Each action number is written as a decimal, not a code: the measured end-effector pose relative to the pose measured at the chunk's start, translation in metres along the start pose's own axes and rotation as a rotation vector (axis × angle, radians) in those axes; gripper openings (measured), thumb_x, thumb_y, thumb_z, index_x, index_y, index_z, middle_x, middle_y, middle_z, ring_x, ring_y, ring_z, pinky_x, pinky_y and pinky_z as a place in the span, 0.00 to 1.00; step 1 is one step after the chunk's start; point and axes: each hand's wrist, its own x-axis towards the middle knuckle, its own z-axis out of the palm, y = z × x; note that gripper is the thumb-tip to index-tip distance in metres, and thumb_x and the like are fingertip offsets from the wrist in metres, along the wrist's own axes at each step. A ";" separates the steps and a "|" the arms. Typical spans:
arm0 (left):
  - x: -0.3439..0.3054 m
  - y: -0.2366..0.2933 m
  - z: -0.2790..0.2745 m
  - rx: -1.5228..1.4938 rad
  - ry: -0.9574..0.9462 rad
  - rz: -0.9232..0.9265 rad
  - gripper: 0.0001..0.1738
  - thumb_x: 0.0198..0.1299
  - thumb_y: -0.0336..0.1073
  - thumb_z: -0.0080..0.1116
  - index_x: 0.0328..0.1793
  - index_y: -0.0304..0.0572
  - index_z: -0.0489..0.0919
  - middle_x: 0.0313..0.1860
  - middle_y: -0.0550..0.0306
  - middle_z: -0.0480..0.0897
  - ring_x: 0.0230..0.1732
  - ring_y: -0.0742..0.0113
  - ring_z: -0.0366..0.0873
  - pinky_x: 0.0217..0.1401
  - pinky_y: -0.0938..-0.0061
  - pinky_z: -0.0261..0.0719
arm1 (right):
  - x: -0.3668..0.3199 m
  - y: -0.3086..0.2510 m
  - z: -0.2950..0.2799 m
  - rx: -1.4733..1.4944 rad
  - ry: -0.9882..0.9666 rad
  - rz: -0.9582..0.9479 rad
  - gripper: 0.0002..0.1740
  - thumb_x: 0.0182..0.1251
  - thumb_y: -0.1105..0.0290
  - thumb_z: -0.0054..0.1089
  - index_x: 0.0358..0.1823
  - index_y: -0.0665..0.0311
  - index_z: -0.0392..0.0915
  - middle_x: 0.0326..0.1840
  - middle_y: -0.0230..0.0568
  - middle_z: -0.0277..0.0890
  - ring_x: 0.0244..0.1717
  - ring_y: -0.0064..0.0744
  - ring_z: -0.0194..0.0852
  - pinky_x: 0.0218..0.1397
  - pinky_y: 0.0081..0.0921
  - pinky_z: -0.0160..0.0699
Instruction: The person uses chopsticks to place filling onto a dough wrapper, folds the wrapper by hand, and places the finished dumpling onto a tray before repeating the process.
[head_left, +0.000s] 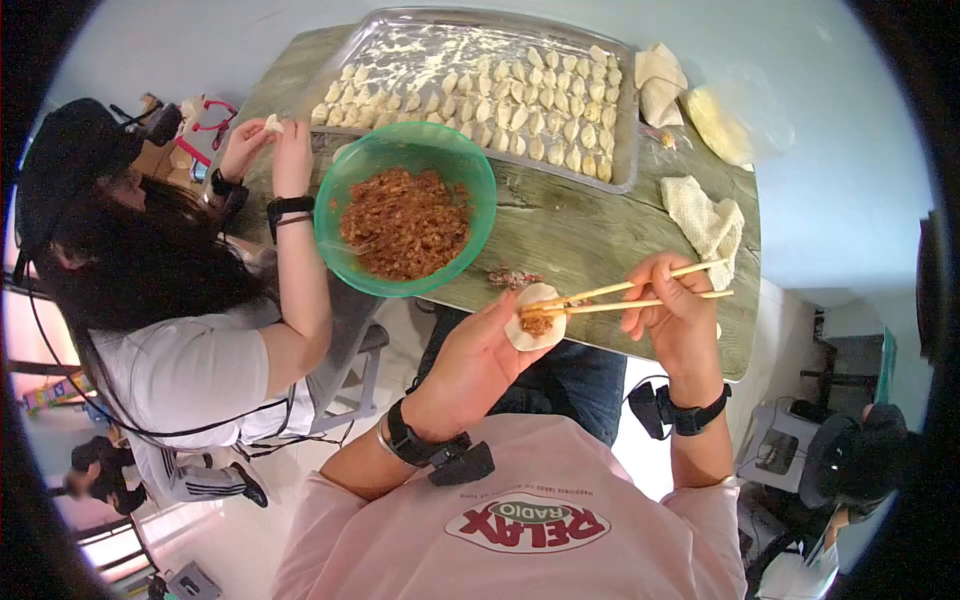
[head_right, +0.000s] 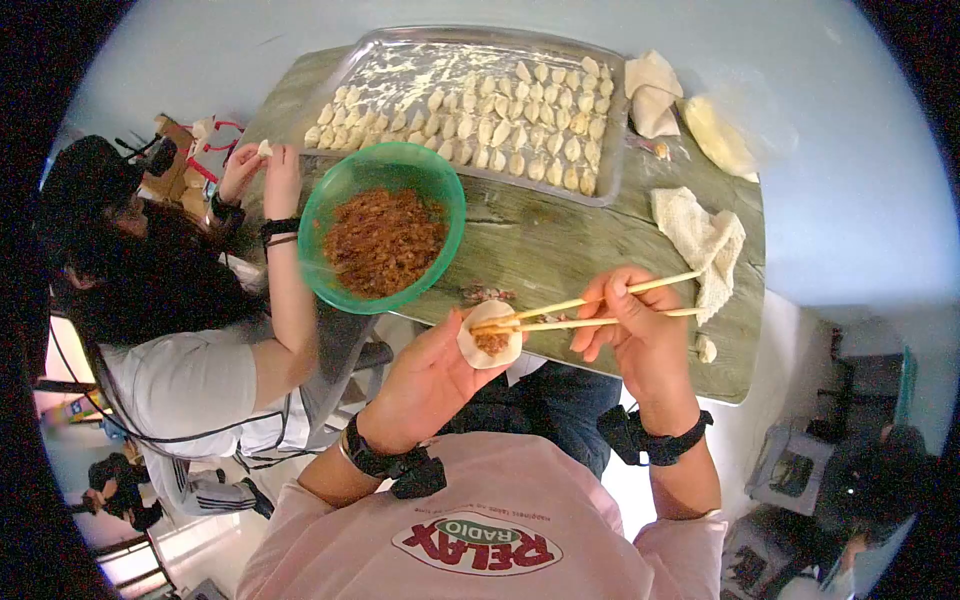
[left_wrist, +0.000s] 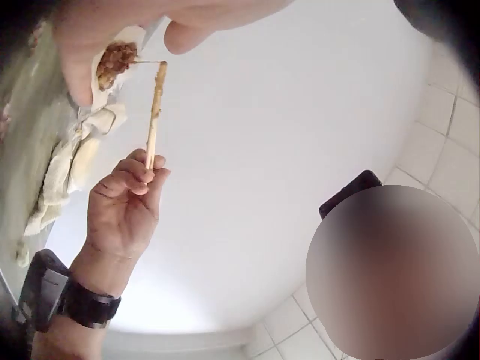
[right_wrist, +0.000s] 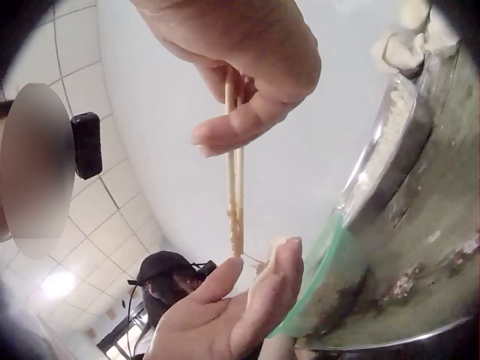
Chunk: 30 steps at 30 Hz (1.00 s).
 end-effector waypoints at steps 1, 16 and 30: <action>-0.001 0.002 0.000 -0.003 0.021 0.025 0.26 0.71 0.47 0.32 0.64 0.34 0.62 0.63 0.50 0.68 0.65 0.59 0.65 0.71 0.63 0.58 | 0.004 0.000 0.003 0.000 -0.013 0.003 0.14 0.68 0.63 0.50 0.34 0.69 0.72 0.26 0.43 0.75 0.19 0.30 0.76 0.17 0.18 0.75; -0.043 0.038 -0.038 0.085 0.185 0.287 0.26 0.70 0.47 0.35 0.63 0.32 0.63 0.60 0.48 0.71 0.62 0.57 0.68 0.66 0.64 0.65 | 0.095 0.059 0.091 -0.300 -0.136 -0.059 0.14 0.68 0.64 0.52 0.38 0.72 0.75 0.28 0.40 0.75 0.21 0.24 0.75 0.21 0.17 0.74; -0.047 0.047 -0.052 0.033 0.172 0.313 0.27 0.69 0.48 0.39 0.62 0.32 0.65 0.60 0.48 0.72 0.62 0.58 0.69 0.65 0.67 0.66 | 0.105 0.078 0.100 -0.405 -0.049 -0.141 0.12 0.67 0.68 0.52 0.34 0.72 0.75 0.24 0.38 0.74 0.19 0.25 0.75 0.21 0.18 0.74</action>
